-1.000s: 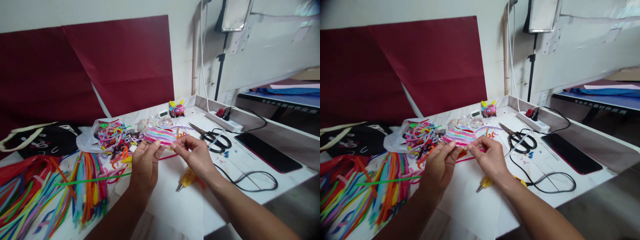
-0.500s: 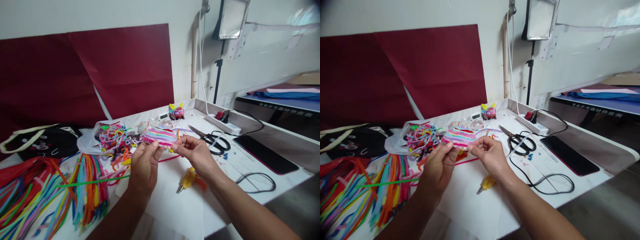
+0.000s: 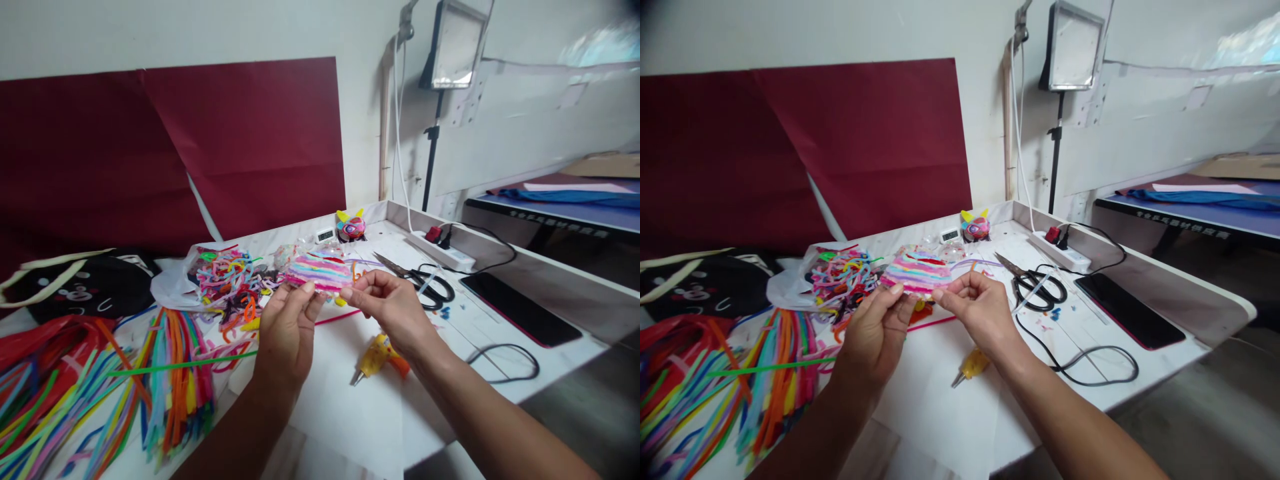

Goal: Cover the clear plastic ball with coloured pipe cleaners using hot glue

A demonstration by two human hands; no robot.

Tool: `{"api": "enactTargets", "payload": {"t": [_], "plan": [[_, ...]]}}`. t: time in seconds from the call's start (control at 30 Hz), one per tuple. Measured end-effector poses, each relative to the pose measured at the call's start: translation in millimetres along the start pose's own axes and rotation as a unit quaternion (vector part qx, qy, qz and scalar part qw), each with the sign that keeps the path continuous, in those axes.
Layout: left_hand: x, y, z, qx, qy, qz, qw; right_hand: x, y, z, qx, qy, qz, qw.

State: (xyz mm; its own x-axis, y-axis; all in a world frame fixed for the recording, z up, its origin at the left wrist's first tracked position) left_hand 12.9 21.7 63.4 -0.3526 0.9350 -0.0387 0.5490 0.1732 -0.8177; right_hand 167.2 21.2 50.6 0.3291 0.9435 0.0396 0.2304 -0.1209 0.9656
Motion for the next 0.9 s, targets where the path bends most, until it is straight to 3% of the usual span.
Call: {"api": "enactTargets", "payload": {"t": [0.7, 0.9], "plan": [[-1.0, -1.4, 0.6, -0.067, -0.049, 0.068, 0.994, 2.1, 0.6, 3.1, -0.012, 0.040, 0.007, 0.999], [-1.8, 0.4, 0.5, -0.067, -0.073, 0.092, 0.991, 7.6, -9.0, 7.3, 0.018, 0.002, -0.001, 1.000]]}}
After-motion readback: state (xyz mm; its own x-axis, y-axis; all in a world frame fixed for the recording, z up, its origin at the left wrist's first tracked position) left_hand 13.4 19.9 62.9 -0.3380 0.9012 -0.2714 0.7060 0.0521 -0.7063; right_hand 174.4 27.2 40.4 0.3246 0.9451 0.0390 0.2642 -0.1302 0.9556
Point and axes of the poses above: each hand's wrist, its own x-axis towards the middle knuckle, its own z-axis out of the back of the hand, y = z × x, the point moved 5 cm from there along x, towards the middle knuckle, and after that the axes turned 13 degrees about -y, right-handed, at the moved point
